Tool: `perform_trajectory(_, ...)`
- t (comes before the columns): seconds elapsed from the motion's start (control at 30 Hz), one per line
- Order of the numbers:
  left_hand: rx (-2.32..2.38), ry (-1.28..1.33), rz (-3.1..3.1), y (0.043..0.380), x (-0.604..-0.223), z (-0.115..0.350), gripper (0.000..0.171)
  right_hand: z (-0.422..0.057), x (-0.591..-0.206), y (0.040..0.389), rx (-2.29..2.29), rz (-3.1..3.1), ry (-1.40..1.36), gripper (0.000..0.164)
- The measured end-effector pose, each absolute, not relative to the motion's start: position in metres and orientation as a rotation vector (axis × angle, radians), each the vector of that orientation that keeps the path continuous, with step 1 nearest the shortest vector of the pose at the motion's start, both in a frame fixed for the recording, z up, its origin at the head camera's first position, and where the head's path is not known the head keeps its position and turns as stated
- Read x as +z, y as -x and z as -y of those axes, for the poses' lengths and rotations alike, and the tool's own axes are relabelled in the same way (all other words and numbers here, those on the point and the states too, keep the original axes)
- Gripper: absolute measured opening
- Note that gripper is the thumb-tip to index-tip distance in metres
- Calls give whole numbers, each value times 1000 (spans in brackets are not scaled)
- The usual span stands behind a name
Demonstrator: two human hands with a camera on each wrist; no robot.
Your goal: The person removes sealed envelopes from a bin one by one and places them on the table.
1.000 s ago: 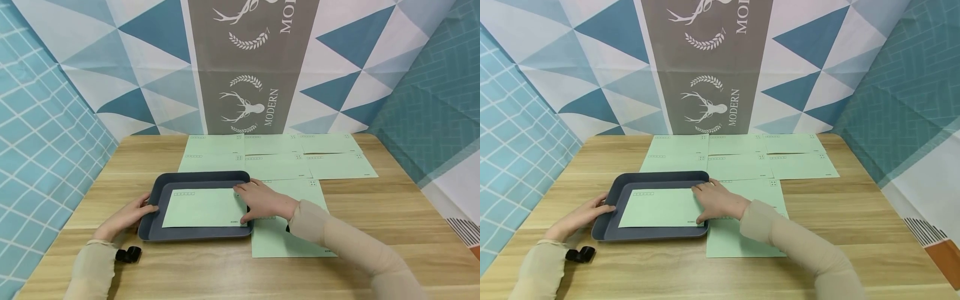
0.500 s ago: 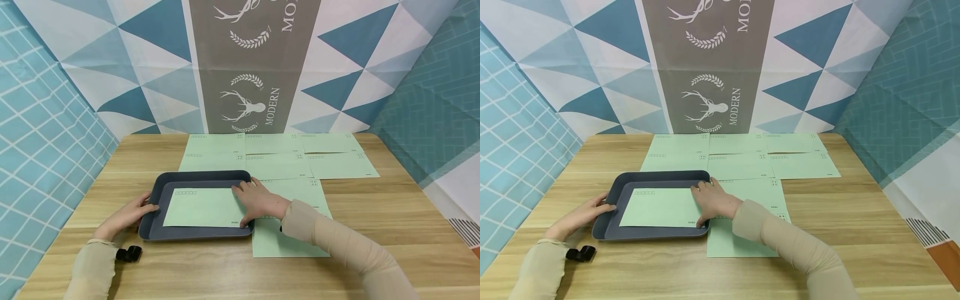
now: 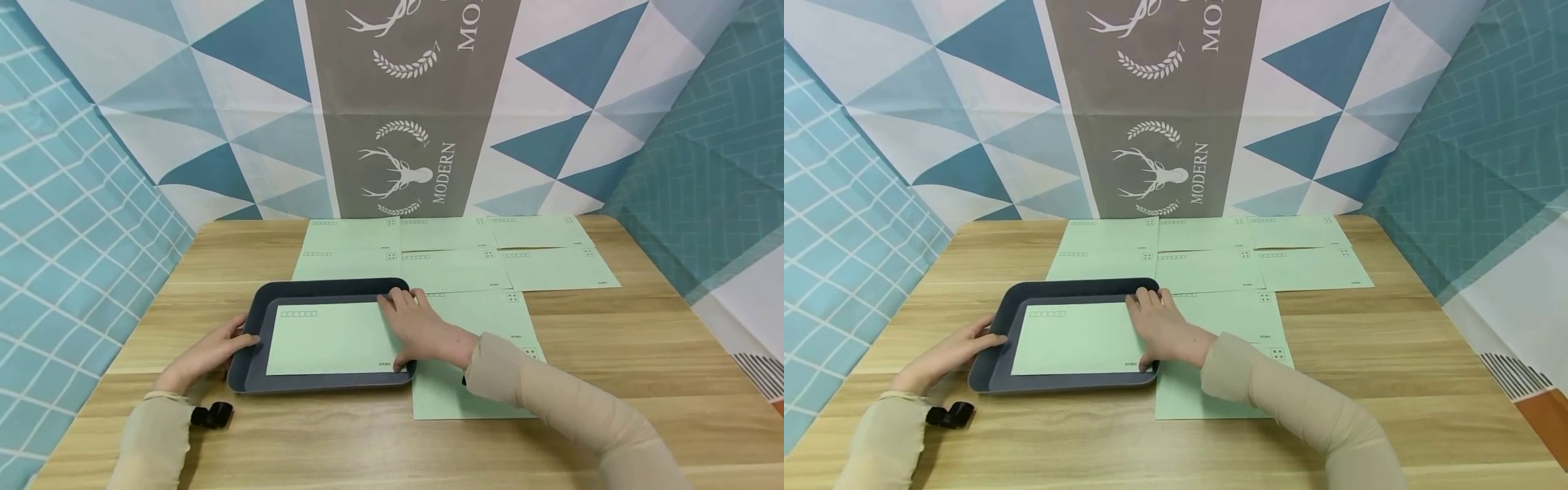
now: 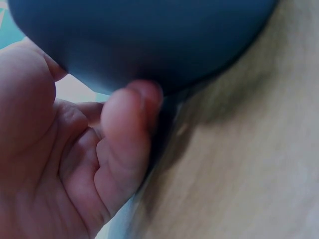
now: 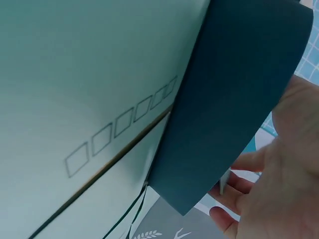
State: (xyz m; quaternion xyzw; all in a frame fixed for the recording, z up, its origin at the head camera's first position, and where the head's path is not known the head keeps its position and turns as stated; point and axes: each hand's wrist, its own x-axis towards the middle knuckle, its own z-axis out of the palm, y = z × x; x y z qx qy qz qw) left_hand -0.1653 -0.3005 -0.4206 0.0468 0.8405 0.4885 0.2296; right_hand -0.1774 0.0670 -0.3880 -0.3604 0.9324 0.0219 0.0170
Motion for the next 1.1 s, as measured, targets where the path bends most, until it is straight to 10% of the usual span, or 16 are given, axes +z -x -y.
perform_trajectory(1.1, 1299, -199, -2366, 165, -422, 301, 70, -84, -369, 149, -983, -2742, 1056, 48)
